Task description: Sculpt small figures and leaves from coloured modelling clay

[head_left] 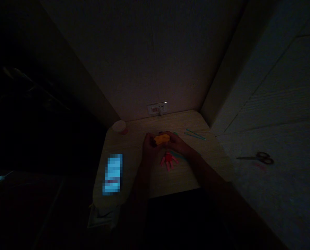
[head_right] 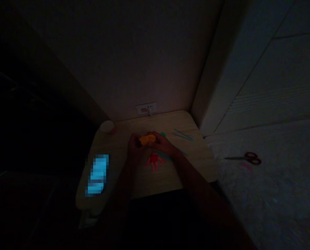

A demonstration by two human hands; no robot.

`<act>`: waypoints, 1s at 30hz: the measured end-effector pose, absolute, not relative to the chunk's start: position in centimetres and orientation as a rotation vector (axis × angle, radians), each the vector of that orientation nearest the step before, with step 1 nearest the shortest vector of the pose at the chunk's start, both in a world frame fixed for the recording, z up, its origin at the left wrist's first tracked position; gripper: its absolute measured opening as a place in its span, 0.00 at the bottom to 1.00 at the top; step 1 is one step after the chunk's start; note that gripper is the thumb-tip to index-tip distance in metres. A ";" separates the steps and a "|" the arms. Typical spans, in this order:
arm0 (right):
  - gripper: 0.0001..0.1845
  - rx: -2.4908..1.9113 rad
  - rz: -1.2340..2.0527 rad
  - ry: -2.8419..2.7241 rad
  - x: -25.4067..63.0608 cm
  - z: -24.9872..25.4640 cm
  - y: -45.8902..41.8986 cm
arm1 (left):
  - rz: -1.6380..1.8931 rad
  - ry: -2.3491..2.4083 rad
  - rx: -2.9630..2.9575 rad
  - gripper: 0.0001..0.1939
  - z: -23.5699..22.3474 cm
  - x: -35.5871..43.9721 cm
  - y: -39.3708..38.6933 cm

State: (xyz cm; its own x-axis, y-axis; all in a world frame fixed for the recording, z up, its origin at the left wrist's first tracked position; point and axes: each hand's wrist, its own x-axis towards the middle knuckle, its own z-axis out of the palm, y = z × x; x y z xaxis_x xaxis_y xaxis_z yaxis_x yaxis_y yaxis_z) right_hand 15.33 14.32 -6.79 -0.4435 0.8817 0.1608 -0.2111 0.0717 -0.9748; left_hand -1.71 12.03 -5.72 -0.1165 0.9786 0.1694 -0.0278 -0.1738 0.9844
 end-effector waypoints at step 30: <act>0.19 -0.908 1.347 -1.592 14.8 -6.1 14.3 | 1.361 1.324 1.622 0.05 -5.0 -1.9 11.3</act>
State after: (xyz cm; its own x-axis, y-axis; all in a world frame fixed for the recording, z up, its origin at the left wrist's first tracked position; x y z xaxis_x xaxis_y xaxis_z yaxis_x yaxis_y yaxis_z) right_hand 14.78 14.29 -6.09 -0.3849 0.9117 0.1438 0.0090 0.1595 -0.9872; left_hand -1.85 11.29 -5.02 -0.0406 0.9471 0.3184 0.2923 -0.2934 0.9102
